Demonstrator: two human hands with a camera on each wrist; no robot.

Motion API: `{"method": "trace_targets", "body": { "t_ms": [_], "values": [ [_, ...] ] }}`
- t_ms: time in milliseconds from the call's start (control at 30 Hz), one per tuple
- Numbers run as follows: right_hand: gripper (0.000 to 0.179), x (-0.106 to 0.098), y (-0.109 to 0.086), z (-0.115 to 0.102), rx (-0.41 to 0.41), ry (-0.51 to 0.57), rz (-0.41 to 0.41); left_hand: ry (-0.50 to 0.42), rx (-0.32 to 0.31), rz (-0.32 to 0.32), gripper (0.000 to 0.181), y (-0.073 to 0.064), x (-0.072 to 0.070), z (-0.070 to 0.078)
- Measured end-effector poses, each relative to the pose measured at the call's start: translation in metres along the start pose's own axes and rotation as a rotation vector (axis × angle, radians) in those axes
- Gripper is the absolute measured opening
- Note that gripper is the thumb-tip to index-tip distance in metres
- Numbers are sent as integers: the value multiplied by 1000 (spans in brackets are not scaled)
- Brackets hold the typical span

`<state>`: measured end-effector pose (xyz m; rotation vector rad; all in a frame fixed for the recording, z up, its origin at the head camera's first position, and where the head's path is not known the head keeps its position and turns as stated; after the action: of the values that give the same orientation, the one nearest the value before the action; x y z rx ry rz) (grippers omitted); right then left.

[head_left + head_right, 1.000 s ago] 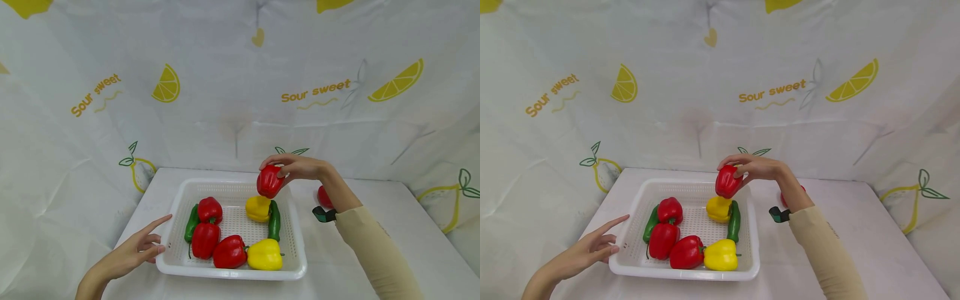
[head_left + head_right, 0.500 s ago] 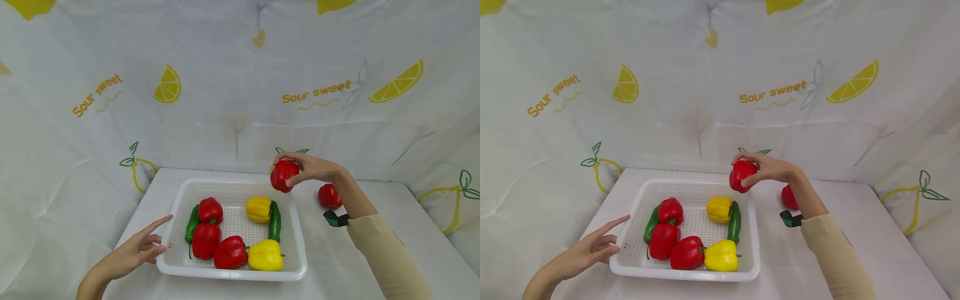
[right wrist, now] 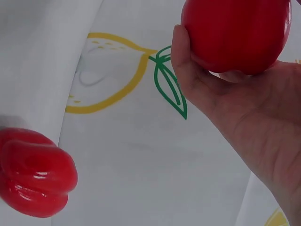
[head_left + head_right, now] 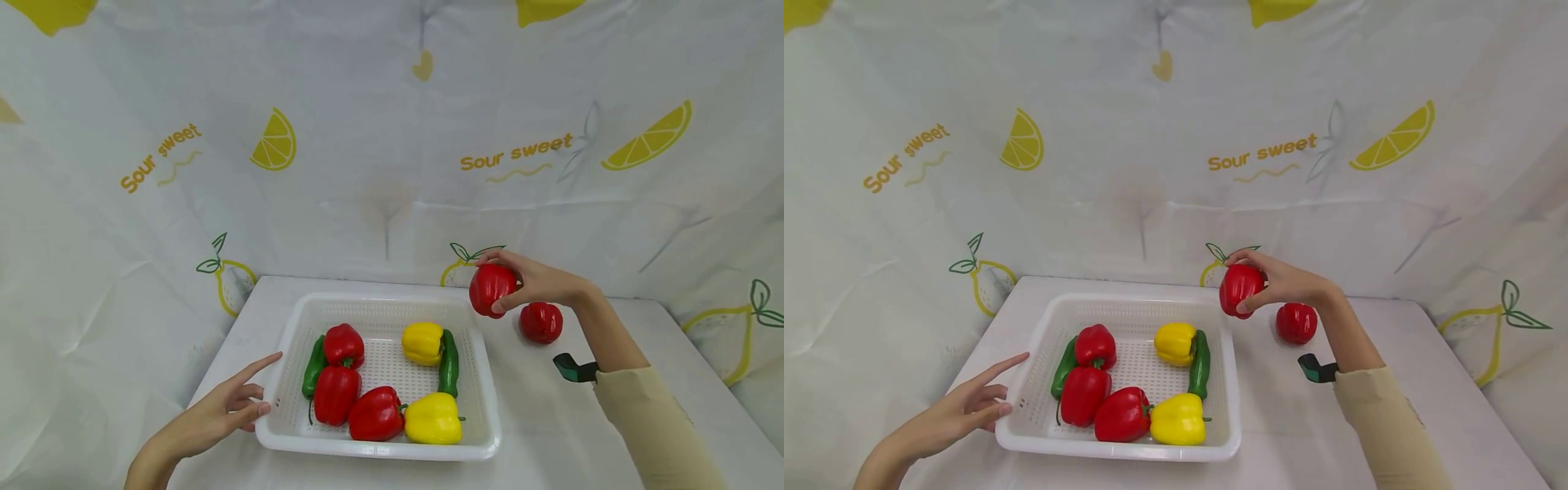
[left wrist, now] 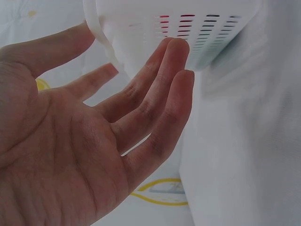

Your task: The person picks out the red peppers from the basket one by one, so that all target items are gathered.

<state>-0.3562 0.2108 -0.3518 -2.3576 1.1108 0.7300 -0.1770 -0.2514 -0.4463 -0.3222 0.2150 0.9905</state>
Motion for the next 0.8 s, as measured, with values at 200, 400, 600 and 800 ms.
{"method": "trace_targets", "body": {
  "t_ms": [200, 400, 600, 800],
  "values": [
    [100, -8, -15, 13, 46, -20, 32, 8, -6, 7, 78, 0, -1, -2],
    [95, -17, -30, 26, 34, 12, 60, 6, -6, 5, 78, 0, 0, -2],
    [91, -25, -48, 39, 15, 76, 80, 9, -21, 13, 78, 1, -1, -4],
    [81, -37, -68, 55, -30, 101, 97, 8, -7, 9, 79, 1, -1, -2]
  ]
}}
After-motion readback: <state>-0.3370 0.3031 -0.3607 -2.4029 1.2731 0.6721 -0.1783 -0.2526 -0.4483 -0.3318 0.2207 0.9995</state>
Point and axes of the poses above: each hand's wrist, its own y-axis towards the middle knuckle, its own x-axis out of the palm, z = x × y, the point moved 10 cm from there along y, towards the middle knuckle, and after that the axes turned 1 degree about -x, right-handed, at the moved point
